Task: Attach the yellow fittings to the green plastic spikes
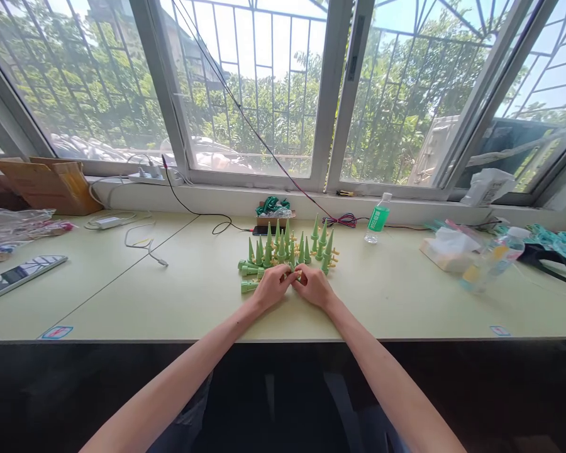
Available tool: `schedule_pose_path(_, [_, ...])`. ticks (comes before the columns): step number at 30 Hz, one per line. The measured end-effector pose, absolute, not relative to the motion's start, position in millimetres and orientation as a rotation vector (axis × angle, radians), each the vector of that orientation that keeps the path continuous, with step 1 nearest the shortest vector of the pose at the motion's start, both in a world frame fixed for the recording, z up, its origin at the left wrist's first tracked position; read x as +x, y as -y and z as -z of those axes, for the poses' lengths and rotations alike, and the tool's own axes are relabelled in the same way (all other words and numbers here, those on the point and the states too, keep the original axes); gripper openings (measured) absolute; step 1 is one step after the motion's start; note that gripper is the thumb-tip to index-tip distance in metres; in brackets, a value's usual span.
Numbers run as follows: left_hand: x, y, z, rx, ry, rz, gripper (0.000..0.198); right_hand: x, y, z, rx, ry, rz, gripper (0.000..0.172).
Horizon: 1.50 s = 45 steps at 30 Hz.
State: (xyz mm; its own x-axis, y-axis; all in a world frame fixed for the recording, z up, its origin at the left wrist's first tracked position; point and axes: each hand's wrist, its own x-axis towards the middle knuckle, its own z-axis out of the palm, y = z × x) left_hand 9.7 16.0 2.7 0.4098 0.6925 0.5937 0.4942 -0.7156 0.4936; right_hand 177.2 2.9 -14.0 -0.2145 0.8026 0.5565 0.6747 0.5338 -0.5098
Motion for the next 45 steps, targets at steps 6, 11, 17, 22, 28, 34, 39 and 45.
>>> schedule_pose_path(6, [12,-13,-4,2.411,-0.958,-1.241,0.023,181,-10,21,-1.310,1.921,-0.101,0.026])
schedule_pose_path(11, [14,-13,-3,2.432,-0.954,-1.297,0.019,184,-10,19,-1.354,1.838,-0.058,0.028])
schedule_pose_path(17, [16,-14,-4,2.446,-0.960,-1.321,0.019,187,-16,20,-1.402,1.698,-0.105,0.023])
schedule_pose_path(22, [15,-14,-3,2.450,-0.958,-1.312,0.019,189,-20,22,-1.430,1.678,-0.108,0.022])
schedule_pose_path(28, [14,-14,-3,2.439,-0.954,-1.308,0.020,188,-20,21,-1.502,1.692,-0.081,0.015])
schedule_pose_path(34, [15,-13,-3,2.433,-0.953,-1.311,0.019,189,-21,21,-1.583,1.699,-0.066,0.036])
schedule_pose_path(39, [15,-13,-2,2.429,-0.948,-1.301,0.018,187,-19,21,-1.597,1.690,-0.053,0.047])
schedule_pose_path(45, [14,-12,-3,2.441,-0.912,-1.272,0.019,185,-14,17,-1.446,1.602,-0.022,0.040])
